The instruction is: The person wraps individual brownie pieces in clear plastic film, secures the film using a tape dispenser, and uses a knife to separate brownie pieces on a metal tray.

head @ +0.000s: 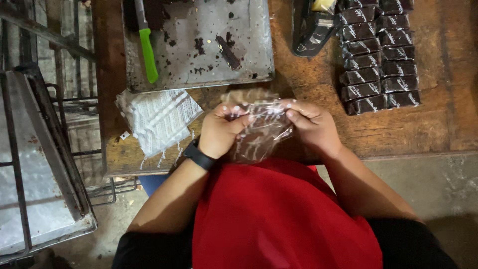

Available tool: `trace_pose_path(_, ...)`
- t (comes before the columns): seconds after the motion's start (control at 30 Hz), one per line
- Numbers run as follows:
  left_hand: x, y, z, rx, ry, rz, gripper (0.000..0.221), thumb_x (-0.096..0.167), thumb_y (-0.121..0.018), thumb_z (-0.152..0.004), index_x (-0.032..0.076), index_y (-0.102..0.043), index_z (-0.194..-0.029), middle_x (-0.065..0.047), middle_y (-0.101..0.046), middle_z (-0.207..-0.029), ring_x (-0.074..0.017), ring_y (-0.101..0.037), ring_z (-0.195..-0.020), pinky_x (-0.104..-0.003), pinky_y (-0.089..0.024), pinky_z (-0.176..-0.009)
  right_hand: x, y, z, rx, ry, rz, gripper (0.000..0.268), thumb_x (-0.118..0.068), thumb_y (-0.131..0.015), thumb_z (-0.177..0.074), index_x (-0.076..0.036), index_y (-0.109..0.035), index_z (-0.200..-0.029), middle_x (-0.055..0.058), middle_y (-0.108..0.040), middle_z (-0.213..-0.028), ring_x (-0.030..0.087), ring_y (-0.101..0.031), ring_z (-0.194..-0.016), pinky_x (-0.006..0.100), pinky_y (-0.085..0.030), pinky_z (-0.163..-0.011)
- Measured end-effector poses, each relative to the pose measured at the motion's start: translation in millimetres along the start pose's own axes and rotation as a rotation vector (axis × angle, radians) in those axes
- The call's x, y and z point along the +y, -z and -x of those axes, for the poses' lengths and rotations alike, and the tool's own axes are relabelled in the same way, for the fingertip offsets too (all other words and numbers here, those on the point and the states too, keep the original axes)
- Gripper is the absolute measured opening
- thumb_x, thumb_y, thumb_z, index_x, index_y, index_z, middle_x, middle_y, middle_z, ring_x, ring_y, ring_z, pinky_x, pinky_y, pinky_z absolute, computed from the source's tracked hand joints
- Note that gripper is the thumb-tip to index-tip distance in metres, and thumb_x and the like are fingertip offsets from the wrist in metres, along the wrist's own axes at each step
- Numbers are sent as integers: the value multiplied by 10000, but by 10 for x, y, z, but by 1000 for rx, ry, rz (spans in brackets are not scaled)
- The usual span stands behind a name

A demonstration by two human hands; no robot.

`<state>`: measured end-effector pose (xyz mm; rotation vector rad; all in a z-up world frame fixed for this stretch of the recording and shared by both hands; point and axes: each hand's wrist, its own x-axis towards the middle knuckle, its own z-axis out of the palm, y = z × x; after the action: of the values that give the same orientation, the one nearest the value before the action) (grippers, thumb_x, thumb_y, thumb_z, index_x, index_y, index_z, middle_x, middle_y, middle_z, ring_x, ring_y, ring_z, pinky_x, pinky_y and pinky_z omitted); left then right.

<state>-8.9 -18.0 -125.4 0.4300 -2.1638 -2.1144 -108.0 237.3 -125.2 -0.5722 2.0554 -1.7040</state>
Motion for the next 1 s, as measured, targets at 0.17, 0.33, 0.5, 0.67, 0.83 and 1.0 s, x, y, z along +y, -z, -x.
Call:
trace_pose_path(0.17,168,362,3,167,-173,-369,490,152,-870,-814,58,-623,-1227,-47,-763,-973,-171,-751,-848,-306,-606,-748,-195,128,-88,104,204,87,291,-25,-754,-1028,-98,-473,-1003,74,-571,-1082,171,-587,-982,286,-580,-907)
trace_pose_path(0.33,497,722,96,464,-224,-1173,887,187,-839,-711,-28,-417,-1461,-266,-679,-1151,-407,-673,-920,-461,-552,-766,-294,239,-62,252,70,741,1071,-124,-876,-814,-25,-192,-1633,221,-577,-1301,312,-649,-1044,381,-556,-862)
trace_pose_path(0.5,606,395,153,158,-445,-1347,611,208,-730,-915,37,-478,-1446,-359,-500,-1395,-461,-526,-1243,-544,-468,-1013,-347,147,-29,339,299,1018,1176,-182,-959,-749,-21,-197,-1630,285,-525,-1298,415,-573,-1129,451,-538,-949)
trace_pose_path(0.67,364,-110,-74,-247,-898,-1093,544,188,-611,-861,75,-608,-1393,-142,-614,-1386,-356,-492,-1364,-542,-294,-1171,-401,197,-159,287,181,946,1127,-180,-953,-742,-62,-263,-1625,217,-555,-1253,391,-600,-1088,443,-533,-920)
trace_pose_path(0.83,132,-371,-233,-452,-808,-1114,332,163,-574,-923,104,-708,-1221,-110,-661,-1215,-339,-546,-1307,-540,-315,-1213,-450,373,-206,286,280,1250,745,-186,-900,-859,-72,-497,-1475,227,-562,-1208,412,-567,-1066,478,-515,-891)
trace_pose_path(1.0,-80,-439,-146,-614,-885,-1077,207,236,-557,-941,98,-701,-997,-129,-674,-1121,-359,-587,-1220,-544,-375,-1194,-500,229,-244,-13,451,1143,337,-136,-762,-887,-150,-697,-1218,119,-666,-1076,346,-624,-1057,472,-501,-889)
